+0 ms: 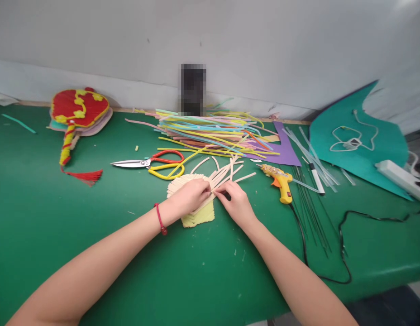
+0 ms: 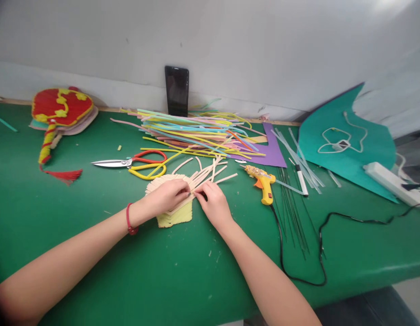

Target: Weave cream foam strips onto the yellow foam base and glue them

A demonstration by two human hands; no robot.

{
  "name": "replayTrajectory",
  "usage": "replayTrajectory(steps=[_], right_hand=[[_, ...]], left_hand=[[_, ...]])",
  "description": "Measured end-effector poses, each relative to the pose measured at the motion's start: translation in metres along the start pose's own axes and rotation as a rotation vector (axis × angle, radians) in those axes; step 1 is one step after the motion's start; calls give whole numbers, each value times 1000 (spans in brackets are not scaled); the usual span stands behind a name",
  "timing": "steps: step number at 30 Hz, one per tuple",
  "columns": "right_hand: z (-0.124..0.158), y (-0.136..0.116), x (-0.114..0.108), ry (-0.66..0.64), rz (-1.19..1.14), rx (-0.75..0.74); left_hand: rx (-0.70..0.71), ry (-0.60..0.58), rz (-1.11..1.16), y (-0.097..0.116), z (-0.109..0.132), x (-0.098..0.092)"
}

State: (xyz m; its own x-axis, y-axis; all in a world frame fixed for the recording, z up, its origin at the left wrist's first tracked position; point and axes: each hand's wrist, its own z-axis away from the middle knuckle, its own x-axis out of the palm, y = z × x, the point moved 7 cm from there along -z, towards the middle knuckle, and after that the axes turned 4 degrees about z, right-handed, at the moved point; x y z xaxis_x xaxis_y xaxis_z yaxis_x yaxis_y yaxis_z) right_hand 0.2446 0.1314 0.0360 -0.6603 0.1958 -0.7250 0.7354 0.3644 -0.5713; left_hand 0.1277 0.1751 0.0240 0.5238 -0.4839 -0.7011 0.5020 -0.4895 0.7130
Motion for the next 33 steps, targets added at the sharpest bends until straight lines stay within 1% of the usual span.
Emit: replayTrajectory(steps=[6, 10, 13, 16, 21, 26, 33], right_hand=[[0, 7, -7, 37, -49, 36], [0, 15, -13, 62, -54, 67], [-1, 23, -14, 63, -42, 98], [-2, 30, -11, 54, -40, 118], [-3, 34, -10, 66, -57, 118], [-4, 35, -10, 65, -59, 115], [-4, 36, -11, 80, -46, 115]], left_hand=[[-10, -2, 58, -6, -3, -6], [-26, 3, 123, -8, -3, -14], [-50, 22, 166, -11, -1, -19], [-61, 54, 203, -8, 2, -28], [-64, 111, 298, -1, 8, -48], [-84, 161, 425, -5, 11, -61], [-84, 201, 375, -12, 12, -69]])
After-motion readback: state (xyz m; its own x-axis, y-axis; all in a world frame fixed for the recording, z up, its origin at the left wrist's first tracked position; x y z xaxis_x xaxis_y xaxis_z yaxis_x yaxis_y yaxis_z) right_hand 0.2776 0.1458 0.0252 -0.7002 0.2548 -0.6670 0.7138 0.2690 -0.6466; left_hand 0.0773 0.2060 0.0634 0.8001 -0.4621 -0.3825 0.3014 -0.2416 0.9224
